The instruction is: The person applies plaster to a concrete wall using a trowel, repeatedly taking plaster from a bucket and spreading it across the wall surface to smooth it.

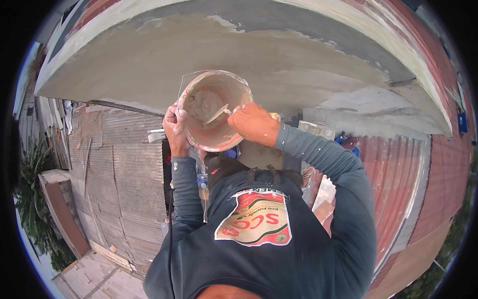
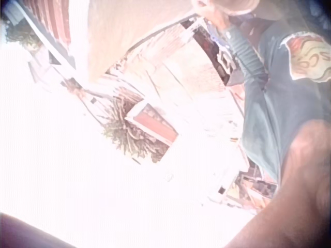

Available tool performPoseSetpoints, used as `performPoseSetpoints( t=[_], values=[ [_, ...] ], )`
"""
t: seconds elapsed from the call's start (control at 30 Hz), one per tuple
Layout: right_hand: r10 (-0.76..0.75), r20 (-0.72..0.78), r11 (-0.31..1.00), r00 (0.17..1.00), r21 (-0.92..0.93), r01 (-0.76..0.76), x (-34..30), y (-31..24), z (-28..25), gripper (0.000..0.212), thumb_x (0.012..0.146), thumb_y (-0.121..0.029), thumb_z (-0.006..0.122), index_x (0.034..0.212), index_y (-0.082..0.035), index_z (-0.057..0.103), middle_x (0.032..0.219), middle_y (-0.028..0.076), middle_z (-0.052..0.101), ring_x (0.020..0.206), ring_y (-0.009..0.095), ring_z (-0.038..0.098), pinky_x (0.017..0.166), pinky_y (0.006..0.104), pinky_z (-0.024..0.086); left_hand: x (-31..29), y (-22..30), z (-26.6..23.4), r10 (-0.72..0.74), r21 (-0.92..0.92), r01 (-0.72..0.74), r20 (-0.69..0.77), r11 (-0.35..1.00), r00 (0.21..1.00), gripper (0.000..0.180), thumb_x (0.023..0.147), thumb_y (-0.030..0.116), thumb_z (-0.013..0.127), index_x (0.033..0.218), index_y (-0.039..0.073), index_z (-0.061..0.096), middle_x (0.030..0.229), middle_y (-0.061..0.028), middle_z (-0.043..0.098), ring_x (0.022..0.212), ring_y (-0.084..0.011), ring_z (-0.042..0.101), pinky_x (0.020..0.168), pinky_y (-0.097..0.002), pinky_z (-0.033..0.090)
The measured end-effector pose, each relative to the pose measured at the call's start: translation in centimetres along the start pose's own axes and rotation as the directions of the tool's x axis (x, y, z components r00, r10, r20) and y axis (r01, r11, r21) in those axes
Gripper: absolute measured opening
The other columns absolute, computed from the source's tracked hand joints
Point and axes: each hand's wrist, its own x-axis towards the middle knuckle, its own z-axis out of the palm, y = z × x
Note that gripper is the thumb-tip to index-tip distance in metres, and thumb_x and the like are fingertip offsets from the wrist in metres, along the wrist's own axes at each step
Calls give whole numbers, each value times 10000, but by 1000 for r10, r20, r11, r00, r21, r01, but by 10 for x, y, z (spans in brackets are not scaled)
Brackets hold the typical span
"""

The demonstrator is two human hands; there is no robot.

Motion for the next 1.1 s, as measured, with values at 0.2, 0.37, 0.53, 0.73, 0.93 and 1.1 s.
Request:
performPoseSetpoints(
  t=[0.2,0.37,0.53,0.73,0.93,1.1],
  values=[
    [105,-119,994,987,20,-103,-9,-2,32,99,737,-68,660,730,30,675,741,234,651,708,371,697,615,437,560,4,4,12,8,84,-16,102,996,995,476,770,416,889,855,55,591,1260,-121,632,1142,-193,586,1046,-366,429],
    [118,74,980,990,151,-128,-45,-3,35,96,762,-70,669,765,25,679,761,227,656,741,380,689,643,469,566,11,-6,7,41,73,-48,93,996,995,375,859,340,838,874,82,565,1174,-73,643,1050,-154,587,967,-345,473],
    [148,-262,983,954,141,-114,-31,17,42,90,795,-80,664,798,10,661,773,188,666,744,379,698,646,482,561,6,-3,18,50,91,-63,146,994,988,359,854,318,841,871,92,563,1118,-47,638,1018,-139,591,931,-325,489],
    [35,70,983,997,180,-47,-60,-16,49,87,804,-76,647,803,10,658,748,206,652,745,382,700,625,473,549,4,-12,5,-8,73,1,88,997,996,422,809,371,869,834,80,565,1214,-113,646,1050,-162,583,964,-351,460],
    [146,-216,985,965,121,-122,-43,9,57,100,806,-90,643,781,7,642,748,198,660,732,371,695,612,466,533,-4,-5,13,17,60,-23,110,998,994,396,811,338,871,834,88,565,1192,-88,644,1046,-162,595,963,-341,472],
    [158,14,977,987,143,-159,-63,-1,65,137,793,-121,665,783,14,646,766,212,674,741,397,696,655,487,554,-6,-7,8,6,120,-13,53,993,999,427,785,362,883,855,51,598,1236,-121,649,1089,-167,588,992,-339,441]
  ],
)
